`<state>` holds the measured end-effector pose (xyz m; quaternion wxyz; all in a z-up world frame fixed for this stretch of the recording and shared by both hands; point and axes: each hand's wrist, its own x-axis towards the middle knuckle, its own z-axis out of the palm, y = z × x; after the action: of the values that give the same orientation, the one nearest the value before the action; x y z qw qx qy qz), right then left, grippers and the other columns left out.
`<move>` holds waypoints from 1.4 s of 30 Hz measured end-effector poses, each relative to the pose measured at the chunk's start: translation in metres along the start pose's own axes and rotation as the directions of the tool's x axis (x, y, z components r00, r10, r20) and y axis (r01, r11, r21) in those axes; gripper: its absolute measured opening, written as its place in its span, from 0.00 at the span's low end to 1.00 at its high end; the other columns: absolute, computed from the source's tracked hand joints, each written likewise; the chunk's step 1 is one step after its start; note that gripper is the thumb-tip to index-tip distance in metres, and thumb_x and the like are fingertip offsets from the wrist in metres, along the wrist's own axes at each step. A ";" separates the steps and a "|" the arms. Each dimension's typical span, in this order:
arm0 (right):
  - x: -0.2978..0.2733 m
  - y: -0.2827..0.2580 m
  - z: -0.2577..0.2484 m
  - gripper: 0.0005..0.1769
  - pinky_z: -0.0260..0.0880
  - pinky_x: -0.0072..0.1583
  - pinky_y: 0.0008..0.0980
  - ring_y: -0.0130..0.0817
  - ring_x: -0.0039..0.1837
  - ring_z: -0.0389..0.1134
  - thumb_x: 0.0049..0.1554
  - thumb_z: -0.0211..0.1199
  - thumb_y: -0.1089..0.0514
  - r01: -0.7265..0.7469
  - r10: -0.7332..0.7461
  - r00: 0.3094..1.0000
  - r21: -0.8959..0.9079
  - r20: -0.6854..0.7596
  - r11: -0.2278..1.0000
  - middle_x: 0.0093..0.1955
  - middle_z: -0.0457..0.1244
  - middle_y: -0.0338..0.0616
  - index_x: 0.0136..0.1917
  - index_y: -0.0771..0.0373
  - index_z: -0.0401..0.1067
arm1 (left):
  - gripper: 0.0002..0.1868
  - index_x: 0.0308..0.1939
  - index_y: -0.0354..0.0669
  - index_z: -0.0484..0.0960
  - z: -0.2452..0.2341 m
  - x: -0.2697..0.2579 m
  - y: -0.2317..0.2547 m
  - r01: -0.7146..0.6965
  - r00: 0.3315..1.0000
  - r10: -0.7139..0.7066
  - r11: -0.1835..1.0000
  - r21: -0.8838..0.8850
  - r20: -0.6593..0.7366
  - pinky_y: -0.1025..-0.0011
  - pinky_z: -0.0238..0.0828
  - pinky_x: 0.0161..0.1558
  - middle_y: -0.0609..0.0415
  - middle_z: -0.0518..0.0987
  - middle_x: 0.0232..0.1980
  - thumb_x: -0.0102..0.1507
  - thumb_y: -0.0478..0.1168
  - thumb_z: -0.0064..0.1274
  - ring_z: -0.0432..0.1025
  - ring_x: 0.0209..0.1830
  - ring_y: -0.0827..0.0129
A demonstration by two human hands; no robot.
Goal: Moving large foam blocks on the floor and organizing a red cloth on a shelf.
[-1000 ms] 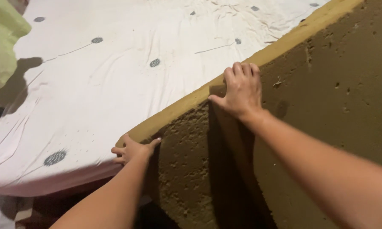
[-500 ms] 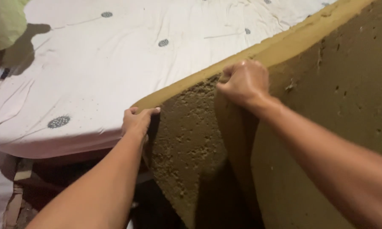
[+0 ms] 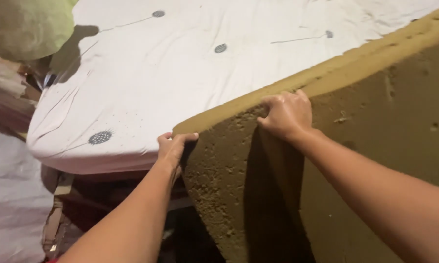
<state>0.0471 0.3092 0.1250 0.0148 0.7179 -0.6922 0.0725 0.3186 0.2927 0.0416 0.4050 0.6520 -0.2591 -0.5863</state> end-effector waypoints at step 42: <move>-0.107 -0.002 0.024 0.79 0.38 0.71 0.76 0.66 0.81 0.33 0.32 0.84 0.35 -0.430 0.494 0.823 0.259 -0.282 0.865 0.84 0.31 0.65 0.79 0.64 0.37 | 0.62 0.81 0.65 0.43 0.208 0.076 0.039 -0.606 0.794 0.026 -0.034 0.795 0.607 0.44 0.61 0.69 0.41 0.63 0.73 0.48 0.51 0.64 0.61 0.73 0.43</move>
<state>0.0474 0.4119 0.0880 0.0494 0.5027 -0.8231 0.2596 0.1348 0.1635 0.0351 -0.0896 0.5186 -0.8113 -0.2545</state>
